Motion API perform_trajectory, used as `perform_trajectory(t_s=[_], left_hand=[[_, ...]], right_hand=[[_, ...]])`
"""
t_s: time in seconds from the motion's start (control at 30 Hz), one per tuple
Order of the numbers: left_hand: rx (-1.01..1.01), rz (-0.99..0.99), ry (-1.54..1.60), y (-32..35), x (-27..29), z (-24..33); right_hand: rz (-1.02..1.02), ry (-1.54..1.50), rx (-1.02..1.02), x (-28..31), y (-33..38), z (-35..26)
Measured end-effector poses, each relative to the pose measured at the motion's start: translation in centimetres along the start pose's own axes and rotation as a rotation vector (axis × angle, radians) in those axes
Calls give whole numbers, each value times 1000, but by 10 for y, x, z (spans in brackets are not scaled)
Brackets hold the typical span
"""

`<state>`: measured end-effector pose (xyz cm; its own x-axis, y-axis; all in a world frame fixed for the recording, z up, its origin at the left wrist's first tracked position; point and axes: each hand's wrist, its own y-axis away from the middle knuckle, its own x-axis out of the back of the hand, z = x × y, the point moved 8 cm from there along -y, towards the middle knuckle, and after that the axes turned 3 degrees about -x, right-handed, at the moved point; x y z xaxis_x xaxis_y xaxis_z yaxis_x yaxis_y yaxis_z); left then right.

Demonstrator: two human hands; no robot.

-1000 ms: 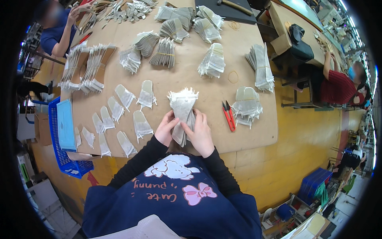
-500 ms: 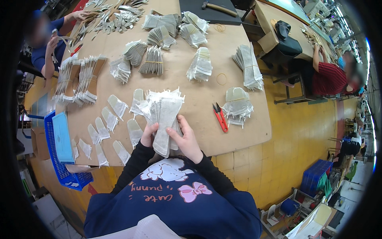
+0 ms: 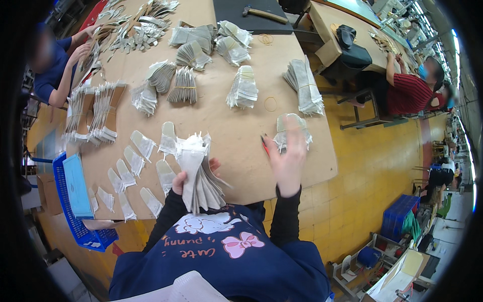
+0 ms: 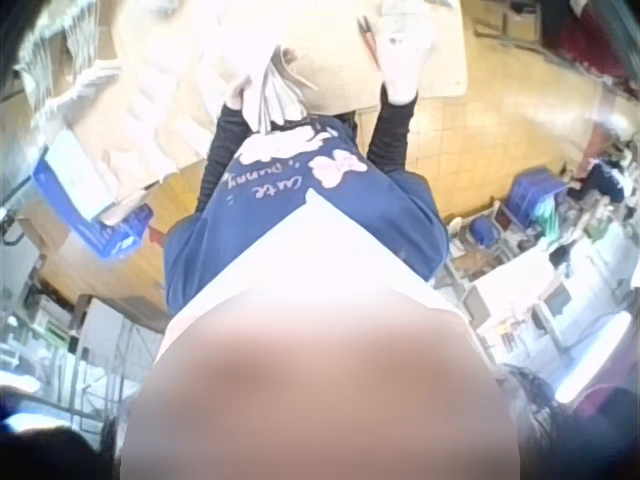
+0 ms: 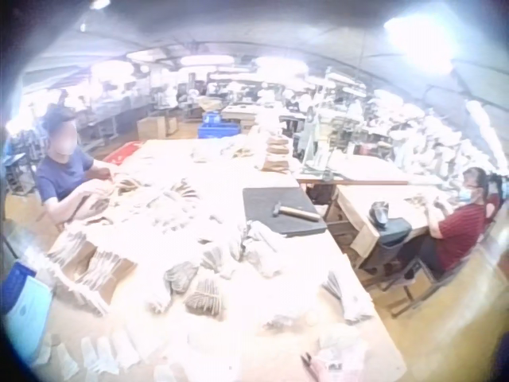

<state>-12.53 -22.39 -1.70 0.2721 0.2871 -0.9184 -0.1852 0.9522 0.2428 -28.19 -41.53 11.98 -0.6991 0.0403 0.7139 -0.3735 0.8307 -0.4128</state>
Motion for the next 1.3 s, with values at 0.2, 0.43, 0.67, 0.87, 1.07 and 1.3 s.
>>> perform_trajectory(t_s=[0.2, 0.43, 0.67, 0.87, 1.07, 1.3], left_hand=[[186, -303, 465, -7, -34, -7], [-46, -311, 522, -13, -15, -6], [-12, 49, 28, -26, 2, 10], [39, -9, -125, -22, -18, 18], [-44, 67, -501, -4, -10, 36], [-237, 146, -670, 3, -18, 40]], right_hand=[[-180, 292, -366, -41, -2, 95], [81, 244, -201, 12, -11, 130], [183, 116, -143, 24, 10, 94], [-387, -223, -26, -70, 45, 55], [41, -76, -152, -37, 23, 41], [-425, -775, -167, -87, 54, -69]])
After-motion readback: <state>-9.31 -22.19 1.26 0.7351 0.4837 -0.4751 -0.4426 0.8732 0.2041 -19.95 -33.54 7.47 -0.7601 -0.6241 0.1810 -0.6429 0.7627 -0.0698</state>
